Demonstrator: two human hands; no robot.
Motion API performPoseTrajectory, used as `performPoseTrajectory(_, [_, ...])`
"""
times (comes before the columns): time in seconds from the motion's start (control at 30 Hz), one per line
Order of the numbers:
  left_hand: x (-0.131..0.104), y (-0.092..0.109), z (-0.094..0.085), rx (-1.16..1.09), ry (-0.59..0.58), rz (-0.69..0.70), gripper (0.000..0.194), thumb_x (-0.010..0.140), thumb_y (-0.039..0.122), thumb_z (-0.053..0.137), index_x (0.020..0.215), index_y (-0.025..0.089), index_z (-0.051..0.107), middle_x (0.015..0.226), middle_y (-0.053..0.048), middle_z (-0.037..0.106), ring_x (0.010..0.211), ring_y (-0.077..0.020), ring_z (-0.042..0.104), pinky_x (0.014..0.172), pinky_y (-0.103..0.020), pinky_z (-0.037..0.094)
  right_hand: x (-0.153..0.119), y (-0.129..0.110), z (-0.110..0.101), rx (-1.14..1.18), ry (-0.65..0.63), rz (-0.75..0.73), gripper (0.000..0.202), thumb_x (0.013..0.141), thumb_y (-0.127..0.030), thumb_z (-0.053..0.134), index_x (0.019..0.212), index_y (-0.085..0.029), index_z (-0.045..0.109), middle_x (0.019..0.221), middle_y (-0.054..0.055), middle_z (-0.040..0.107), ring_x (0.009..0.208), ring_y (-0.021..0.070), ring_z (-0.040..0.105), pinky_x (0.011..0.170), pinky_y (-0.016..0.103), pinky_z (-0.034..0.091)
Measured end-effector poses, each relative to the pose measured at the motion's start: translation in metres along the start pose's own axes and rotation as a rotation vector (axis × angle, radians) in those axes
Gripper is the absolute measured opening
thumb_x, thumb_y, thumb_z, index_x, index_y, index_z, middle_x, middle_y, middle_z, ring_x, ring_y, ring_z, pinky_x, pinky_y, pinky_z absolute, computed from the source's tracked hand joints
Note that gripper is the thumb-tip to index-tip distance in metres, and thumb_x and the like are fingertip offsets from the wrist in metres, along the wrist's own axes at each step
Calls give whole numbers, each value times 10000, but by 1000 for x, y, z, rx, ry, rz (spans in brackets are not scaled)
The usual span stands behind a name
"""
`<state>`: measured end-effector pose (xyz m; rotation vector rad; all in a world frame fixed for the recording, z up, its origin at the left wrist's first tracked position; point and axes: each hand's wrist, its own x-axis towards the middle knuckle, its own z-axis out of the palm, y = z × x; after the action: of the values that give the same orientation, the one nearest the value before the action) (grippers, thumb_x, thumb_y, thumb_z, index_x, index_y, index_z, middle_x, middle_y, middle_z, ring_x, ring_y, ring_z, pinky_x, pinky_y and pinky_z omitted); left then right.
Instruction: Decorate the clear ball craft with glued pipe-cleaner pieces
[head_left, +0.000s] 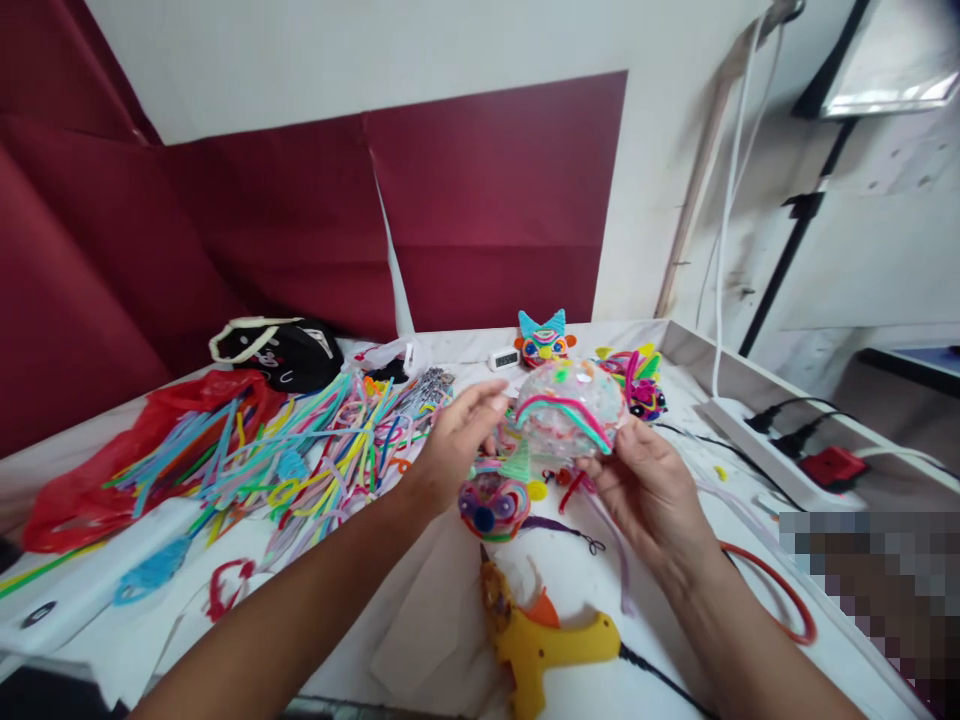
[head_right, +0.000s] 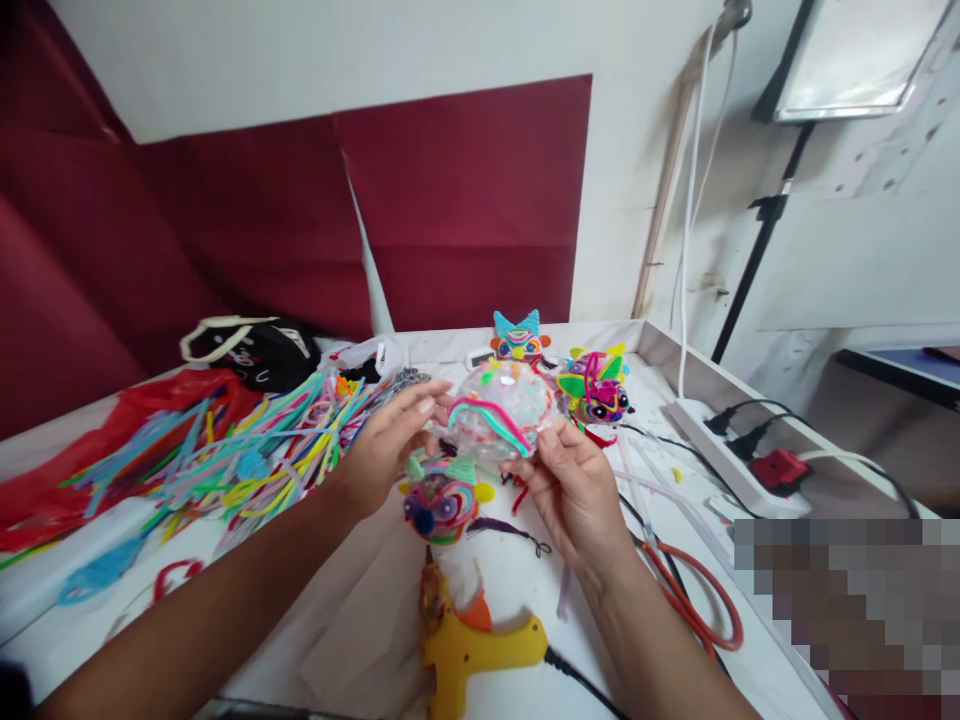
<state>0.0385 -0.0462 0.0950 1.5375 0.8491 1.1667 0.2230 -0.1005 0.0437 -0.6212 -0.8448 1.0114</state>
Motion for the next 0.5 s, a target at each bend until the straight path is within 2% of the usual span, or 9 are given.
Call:
performPoseTrajectory(0.1, [-3, -3, 1, -358, -145, -240, 365, 757, 396, 736, 1031, 165, 665, 824, -56, 671, 699, -160, 644, 508, -215, 459, 3, 2, -5, 0, -35, 36, 220, 777, -419, 744, 824, -215, 675, 867, 34, 718, 649, 132, 627, 562, 245, 581])
performPoseTrajectory(0.23, [-8, 0, 3, -553, -233, -345, 268, 738, 315, 779, 924, 155, 671, 745, -40, 677, 635, -133, 660, 459, -171, 437, 8, 8, -9, 19, -49, 55, 238, 751, -426, 766, 850, -219, 703, 785, 23, 707, 586, 131, 597, 501, 238, 541])
performPoseTrajectory(0.33, [-9, 4, 7, -593, -279, -319, 237, 737, 291, 789, 882, 134, 687, 715, -34, 681, 589, -102, 636, 461, -156, 449, 9, 11, -10, -4, -55, 79, 268, 765, -462, 754, 765, -205, 679, 703, 7, 678, 525, 120, 566, 476, 242, 519])
performPoseTrajectory(0.4, [-10, 7, 11, -608, -244, -252, 249, 716, 263, 808, 892, 128, 695, 717, -27, 694, 601, -93, 633, 513, -159, 485, 8, 11, -10, -112, -5, 57, 285, 787, -480, 733, 806, -200, 683, 696, 3, 670, 520, 121, 568, 490, 257, 524])
performPoseTrajectory(0.43, [-11, 8, 14, -610, -210, -211, 250, 704, 249, 815, 886, 127, 695, 722, -24, 703, 611, -92, 637, 546, -166, 504, 7, 10, -9, -204, 48, 5, 287, 794, -474, 731, 866, -198, 692, 737, 10, 682, 564, 130, 595, 528, 268, 539])
performPoseTrajectory(0.5, [-13, 11, 19, -598, -139, -141, 242, 696, 238, 816, 871, 129, 689, 733, -28, 723, 634, -107, 658, 611, -196, 539, 2, 5, -6, -444, 149, -200, 292, 809, -424, 732, 992, -199, 694, 878, 39, 703, 735, 161, 656, 649, 297, 565])
